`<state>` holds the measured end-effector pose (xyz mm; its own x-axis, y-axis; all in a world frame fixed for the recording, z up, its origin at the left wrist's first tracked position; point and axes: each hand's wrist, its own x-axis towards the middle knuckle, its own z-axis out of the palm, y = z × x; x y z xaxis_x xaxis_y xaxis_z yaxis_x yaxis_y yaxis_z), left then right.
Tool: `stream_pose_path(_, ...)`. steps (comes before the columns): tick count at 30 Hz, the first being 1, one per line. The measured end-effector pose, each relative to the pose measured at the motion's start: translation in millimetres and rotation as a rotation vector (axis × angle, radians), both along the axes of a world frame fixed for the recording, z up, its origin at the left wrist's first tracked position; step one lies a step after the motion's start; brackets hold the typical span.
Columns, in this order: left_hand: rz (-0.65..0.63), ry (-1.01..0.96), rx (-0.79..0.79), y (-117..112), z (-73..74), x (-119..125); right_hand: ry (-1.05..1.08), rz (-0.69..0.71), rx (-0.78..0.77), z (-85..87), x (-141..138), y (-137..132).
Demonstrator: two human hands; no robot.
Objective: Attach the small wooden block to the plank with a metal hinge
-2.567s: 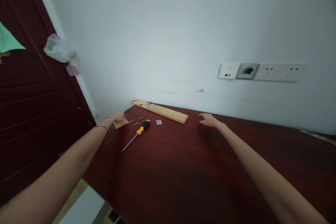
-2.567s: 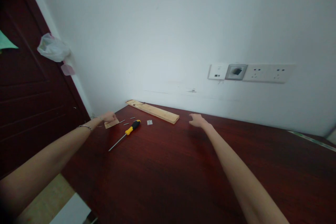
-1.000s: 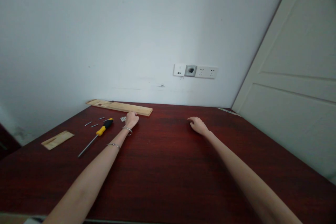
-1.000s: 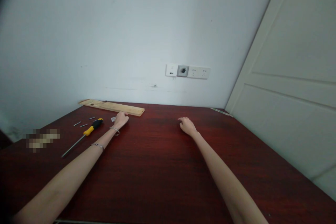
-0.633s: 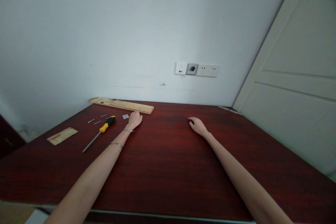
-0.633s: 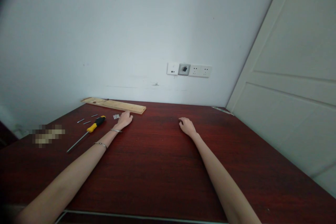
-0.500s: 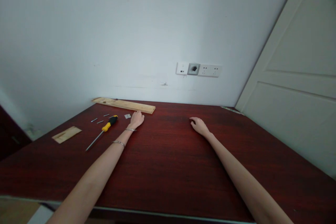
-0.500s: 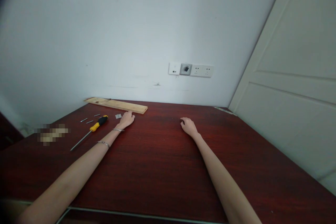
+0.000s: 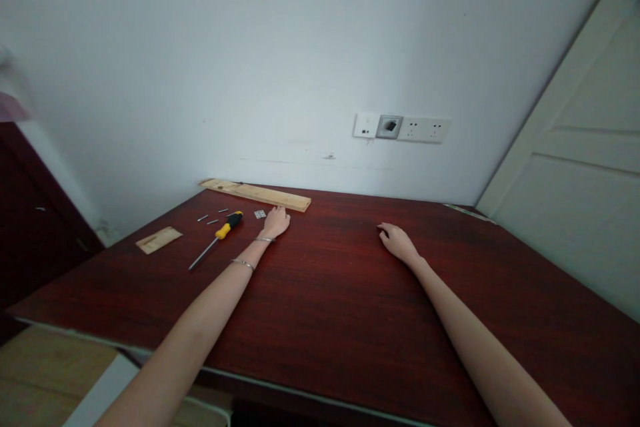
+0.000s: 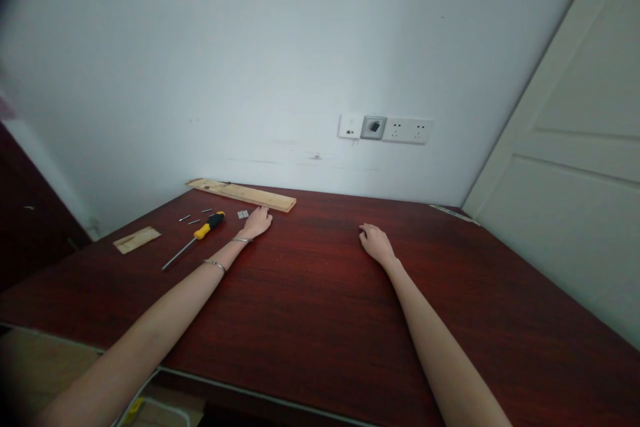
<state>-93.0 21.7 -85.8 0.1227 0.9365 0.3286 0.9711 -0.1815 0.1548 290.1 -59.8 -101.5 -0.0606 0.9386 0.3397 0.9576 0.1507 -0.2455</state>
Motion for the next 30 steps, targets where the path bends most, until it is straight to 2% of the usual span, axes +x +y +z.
stream_pose_path(30, 0.0, 0.026, 0.005, -1.4, 1.0, 2.8, 0.027, 0.001, 0.007, 0.7, 1.1, -1.2)
